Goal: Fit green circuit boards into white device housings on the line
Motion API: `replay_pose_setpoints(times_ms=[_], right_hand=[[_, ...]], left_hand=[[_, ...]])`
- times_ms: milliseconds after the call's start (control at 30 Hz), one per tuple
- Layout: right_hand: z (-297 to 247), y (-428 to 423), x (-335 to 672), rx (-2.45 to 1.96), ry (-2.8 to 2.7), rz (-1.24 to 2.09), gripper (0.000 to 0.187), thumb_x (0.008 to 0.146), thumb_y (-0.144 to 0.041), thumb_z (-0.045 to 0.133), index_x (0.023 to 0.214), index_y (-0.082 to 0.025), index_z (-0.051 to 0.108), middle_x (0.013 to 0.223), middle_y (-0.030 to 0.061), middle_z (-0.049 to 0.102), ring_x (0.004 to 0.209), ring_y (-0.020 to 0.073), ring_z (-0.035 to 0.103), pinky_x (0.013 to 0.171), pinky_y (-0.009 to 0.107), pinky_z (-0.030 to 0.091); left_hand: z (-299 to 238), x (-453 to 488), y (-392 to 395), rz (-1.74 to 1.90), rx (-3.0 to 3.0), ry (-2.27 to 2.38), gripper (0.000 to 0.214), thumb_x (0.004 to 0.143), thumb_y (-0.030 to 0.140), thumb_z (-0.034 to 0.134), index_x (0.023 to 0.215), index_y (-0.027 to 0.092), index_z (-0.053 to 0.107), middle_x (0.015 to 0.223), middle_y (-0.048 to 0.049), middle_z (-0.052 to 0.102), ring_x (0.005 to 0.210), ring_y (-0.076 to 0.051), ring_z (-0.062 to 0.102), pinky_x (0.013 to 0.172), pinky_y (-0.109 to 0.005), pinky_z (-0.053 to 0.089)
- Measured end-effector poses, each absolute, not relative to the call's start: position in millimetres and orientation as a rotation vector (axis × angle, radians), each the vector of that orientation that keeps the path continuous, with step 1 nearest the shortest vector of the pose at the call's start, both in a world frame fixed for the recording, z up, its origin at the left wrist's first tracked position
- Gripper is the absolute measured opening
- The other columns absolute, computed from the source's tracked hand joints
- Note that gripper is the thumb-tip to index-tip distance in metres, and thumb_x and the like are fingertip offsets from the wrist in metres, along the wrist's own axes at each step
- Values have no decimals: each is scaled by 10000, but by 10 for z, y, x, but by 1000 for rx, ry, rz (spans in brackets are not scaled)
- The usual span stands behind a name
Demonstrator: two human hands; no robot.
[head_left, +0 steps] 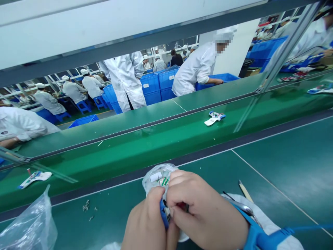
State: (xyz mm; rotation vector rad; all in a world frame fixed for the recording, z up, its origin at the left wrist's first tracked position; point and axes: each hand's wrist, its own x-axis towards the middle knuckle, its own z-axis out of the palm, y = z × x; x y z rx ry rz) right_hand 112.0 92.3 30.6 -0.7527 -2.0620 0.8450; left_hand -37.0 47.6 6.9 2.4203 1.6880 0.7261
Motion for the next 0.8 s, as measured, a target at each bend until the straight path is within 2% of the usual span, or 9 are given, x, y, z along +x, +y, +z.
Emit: replay_pose_setpoints(times_ms=[100, 200, 300, 400, 500, 600, 700, 800], right_hand=[[304, 922, 1093, -759, -2087, 854, 236, 623, -52, 408, 531, -180, 233, 507, -33, 326, 538, 111, 342, 552, 267, 270], [306, 982, 1089, -779, -2078, 910, 219, 634, -54, 426, 516, -178, 289, 501, -39, 351, 540, 107, 372, 559, 253, 295], [308, 1105, 1138, -886, -2089, 968, 181, 676, -63, 490, 537, -178, 495, 561, -28, 519, 630, 121, 485, 633, 248, 358], [318, 1228, 1240, -1108, -1996, 865, 100, 759, -167, 553, 748, -185, 651, 775, 18, 645, 790, 166, 560, 711, 275, 410], [329, 1288, 1336, -1226, -1879, 827, 161, 831, -274, 524, 832, -178, 653, 843, 35, 657, 790, 170, 588, 674, 264, 442], [334, 1294, 1376, -1222, -1938, 894, 197, 854, -302, 502, 822, -182, 655, 808, 24, 666, 744, 162, 603, 621, 243, 449], [331, 1293, 1376, -1197, -2049, 944, 228, 873, -319, 483, 834, -188, 665, 833, 24, 684, 765, 170, 624, 643, 248, 465], [319, 1303, 1377, -1204, -2159, 975, 251, 879, -369, 482, 864, -207, 673, 898, 30, 697, 809, 189, 641, 663, 263, 487]], left_hand=[[57, -354, 458, 708, 2436, 1786, 280, 867, 356, 412, 1105, 223, 348, 694, -40, 657, 541, -261, 653, 416, -301, 410], [106, -385, 486, 696, 2301, 1684, 313, 865, 355, 432, 1135, 225, 339, 728, -43, 681, 569, -252, 655, 468, -304, 438], [198, -481, 659, 617, 2110, 1475, 230, 873, 356, 445, 1073, 246, 420, 762, -6, 676, 594, -188, 633, 499, -255, 437], [283, -595, 1088, 566, 2097, 1644, 184, 851, 371, 487, 973, 236, 504, 696, 34, 624, 579, -149, 582, 514, -223, 413], [312, -665, 1696, 614, 2087, 1902, 274, 826, 382, 535, 1023, 193, 552, 818, -32, 648, 726, -206, 611, 634, -290, 435], [254, -697, 2119, 619, 2067, 2033, 509, 852, 390, 534, 1276, 129, 426, 976, -97, 640, 883, -240, 612, 747, -368, 459], [116, -759, 2014, 525, 2078, 2031, 437, 878, 385, 527, 1250, 163, 470, 1081, -86, 610, 937, -220, 598, 816, -428, 469], [-86, -892, 1420, 318, 2075, 1895, 343, 850, 357, 583, 1144, 180, 576, 934, -38, 658, 838, -188, 620, 772, -396, 491]])
